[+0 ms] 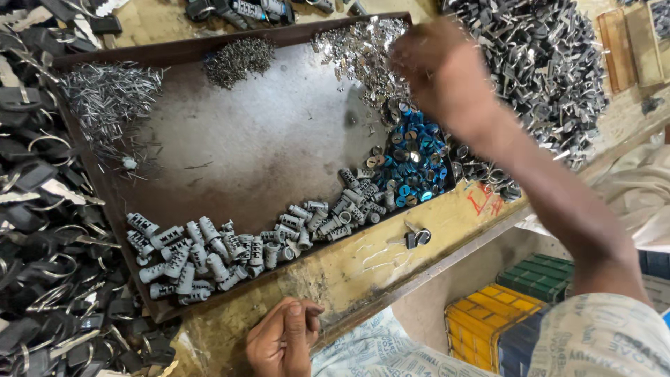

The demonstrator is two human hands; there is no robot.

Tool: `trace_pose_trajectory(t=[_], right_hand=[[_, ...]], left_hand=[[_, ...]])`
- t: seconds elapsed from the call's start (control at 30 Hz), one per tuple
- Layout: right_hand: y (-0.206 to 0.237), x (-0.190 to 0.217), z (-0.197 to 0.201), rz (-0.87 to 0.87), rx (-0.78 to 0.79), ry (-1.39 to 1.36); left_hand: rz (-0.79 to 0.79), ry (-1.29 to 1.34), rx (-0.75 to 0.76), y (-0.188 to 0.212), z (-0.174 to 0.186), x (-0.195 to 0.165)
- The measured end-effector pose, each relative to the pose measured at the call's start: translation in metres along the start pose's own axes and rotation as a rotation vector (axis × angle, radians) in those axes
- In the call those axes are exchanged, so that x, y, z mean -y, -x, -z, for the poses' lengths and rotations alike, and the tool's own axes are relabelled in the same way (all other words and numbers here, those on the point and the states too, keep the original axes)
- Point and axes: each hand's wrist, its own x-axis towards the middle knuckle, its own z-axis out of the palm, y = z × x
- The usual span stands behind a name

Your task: The person picks gray ribbed plastic anchors from a metal tray, presses a blue plastic cap onto the end of each anchor by hand, and places the assembled anchors back onto the tray, repeating this assembly cycle continuously.

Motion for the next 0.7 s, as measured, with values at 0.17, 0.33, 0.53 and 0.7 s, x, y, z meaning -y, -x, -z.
trace_pose_trajectory(t=[0.17,0.33,0.53,0.7], right_hand=[[0.003,0.046,-0.045,0.044,0.065,0.13],[-0.011,0.047,-0.04,0.016,0.128,0.151],[-0.017,0.028,-0.042,-0.009,-0.08,0.354],[-0.024,-0.001,-0.019,0.01,-0.217,0.354]], left_hand=[[-0.031,0.0,0.016,0.001,0.001,0.0],[-0.037,0.024,0.01,0.001,0.002,-0.001],[-0.023,-0.028,0.014,-0.001,0.004,-0.001],[-0.043,0.002,0.044,-0.002,0.006,0.001]])
